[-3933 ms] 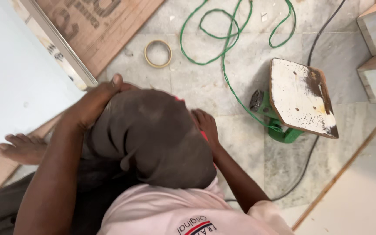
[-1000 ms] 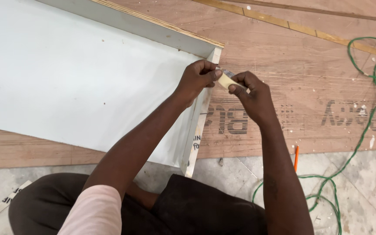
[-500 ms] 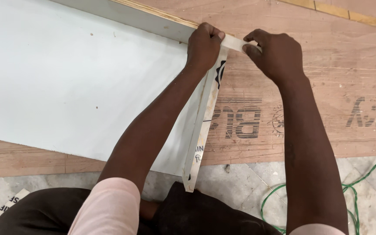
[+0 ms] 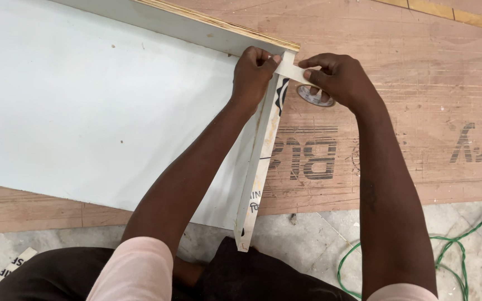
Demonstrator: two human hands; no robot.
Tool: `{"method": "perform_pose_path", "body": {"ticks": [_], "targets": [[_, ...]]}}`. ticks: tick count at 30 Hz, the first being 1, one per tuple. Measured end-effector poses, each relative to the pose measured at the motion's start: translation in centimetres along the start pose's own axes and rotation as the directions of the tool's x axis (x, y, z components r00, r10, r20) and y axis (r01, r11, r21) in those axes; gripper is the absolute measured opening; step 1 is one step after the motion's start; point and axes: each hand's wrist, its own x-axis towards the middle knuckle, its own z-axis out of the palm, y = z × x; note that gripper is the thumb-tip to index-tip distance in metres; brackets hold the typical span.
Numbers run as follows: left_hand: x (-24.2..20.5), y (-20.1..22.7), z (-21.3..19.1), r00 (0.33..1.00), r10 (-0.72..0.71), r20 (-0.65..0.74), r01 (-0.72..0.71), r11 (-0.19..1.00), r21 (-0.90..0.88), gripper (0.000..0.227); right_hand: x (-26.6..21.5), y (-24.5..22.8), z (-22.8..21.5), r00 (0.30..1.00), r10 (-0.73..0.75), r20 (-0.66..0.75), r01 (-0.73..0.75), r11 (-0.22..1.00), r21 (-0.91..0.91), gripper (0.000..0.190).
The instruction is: The person sits on the floor and applies strips of masking tape to the edge of a white rectangular board. They tear pieces of tape from a roll and press them down along the board's edge, smoothing them with their fingers.
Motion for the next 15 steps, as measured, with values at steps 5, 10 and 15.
{"method": "perform_pose_path", "body": {"ticks": [5,10,15], "targets": [[-0.8,0.3,0.0,0.997,0.074,0.025,-0.072,0.994,-0.080,0.020,-0.1,1.0,0.3,0.999,-0.010,0.033,0.006,0.993,0.117,0.041],[-0.6,0.2,-0.2,0.991,0.086,0.102,-0.057,0.963,-0.262,0.013,-0.2,1.4,0.6,0.997,0.024,0.074,-0.038,0.978,0.204,0.045],[-0.6,0.1,-0.7,0.988,0.065,0.140,-0.032,0.973,-0.228,0.013,0.0,1.5,1.4,0.995,-0.027,0.093,-0.002,0.953,0.304,0.047]]}}
